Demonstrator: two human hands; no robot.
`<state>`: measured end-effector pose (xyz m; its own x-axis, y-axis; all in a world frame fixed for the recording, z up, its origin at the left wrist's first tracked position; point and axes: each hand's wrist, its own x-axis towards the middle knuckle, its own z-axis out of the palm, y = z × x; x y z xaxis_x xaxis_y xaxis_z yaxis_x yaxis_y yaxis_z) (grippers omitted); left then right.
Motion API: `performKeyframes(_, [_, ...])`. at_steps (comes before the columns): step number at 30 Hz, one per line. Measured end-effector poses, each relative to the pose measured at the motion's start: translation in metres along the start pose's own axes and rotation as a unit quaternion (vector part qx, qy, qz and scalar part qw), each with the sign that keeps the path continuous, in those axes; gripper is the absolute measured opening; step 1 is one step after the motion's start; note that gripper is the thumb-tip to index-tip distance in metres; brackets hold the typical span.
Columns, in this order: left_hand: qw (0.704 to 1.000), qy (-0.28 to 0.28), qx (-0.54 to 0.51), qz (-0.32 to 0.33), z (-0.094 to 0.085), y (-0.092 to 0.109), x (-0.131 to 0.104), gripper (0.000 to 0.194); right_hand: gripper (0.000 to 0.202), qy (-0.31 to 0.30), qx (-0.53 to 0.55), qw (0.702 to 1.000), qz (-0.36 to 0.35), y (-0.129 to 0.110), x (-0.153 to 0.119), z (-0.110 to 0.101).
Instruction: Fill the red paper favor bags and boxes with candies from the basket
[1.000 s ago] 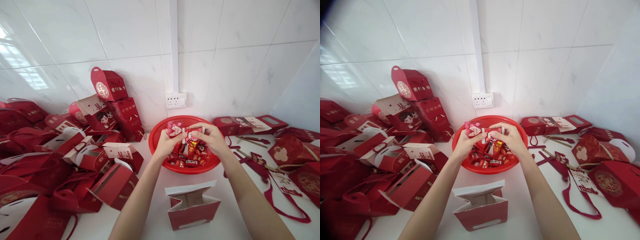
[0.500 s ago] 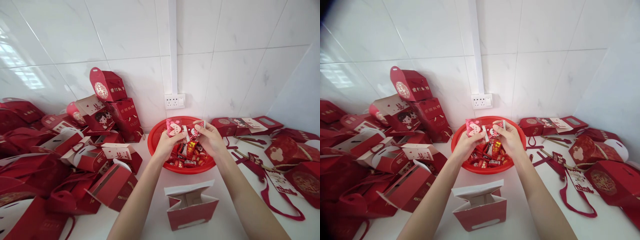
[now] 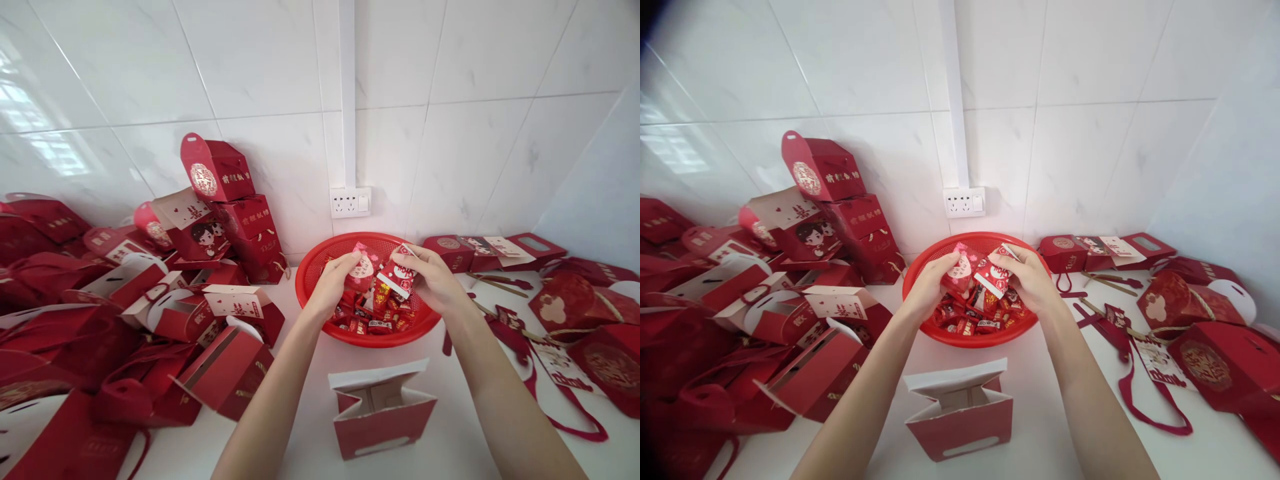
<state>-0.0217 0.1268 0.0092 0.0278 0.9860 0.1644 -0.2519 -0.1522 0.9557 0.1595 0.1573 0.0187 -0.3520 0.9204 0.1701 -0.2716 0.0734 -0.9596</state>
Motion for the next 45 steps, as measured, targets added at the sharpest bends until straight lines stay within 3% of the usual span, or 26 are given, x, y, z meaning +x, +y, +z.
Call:
performKeyframes(5, [0.995, -0.019, 0.081, 0.061, -0.002, 0.002, -0.002, 0.040, 0.041, -0.027, -0.020, 0.999, 0.014, -0.002, -0.002, 0.002])
performKeyframes(9, [0.993, -0.038, 0.100, 0.046, -0.003, 0.004, -0.004, 0.041, 0.043, -0.028, -0.015, 0.999, 0.023, -0.003, -0.002, 0.002])
performKeyframes(13, [0.994, -0.036, 0.098, 0.028, -0.005, 0.003, -0.003, 0.044, 0.039, -0.073, -0.035, 0.996, 0.029, -0.001, -0.002, 0.001])
performKeyframes(16, [0.997, -0.038, 0.065, 0.021, -0.006, 0.004, -0.002, 0.047, 0.035, -0.054, -0.029, 0.998, 0.011, 0.000, -0.002, 0.001])
performKeyframes(20, [0.997, -0.041, 0.053, 0.043, -0.006, 0.007, -0.002, 0.031, 0.035, -0.030, -0.001, 1.000, 0.006, 0.001, -0.001, 0.000])
performKeyframes(29, [0.995, -0.011, 0.056, 0.085, -0.004, 0.004, -0.002, 0.036, 0.046, -0.001, 0.027, 0.999, 0.021, 0.000, 0.000, -0.002])
performKeyframes(37, [0.998, -0.006, 0.013, 0.067, -0.002, 0.002, -0.001, 0.037, 0.037, -0.032, 0.075, 0.996, 0.035, 0.006, 0.002, 0.008])
performKeyframes(41, [0.995, -0.035, 0.080, 0.057, -0.012, 0.007, 0.001, 0.043, 0.033, 0.002, 0.099, 0.995, 0.010, 0.010, 0.004, 0.012])
performKeyframes(45, [0.984, 0.031, 0.162, 0.064, -0.038, 0.012, 0.005, 0.047, 0.029, 0.052, 0.123, 0.991, -0.011, 0.013, 0.008, 0.009])
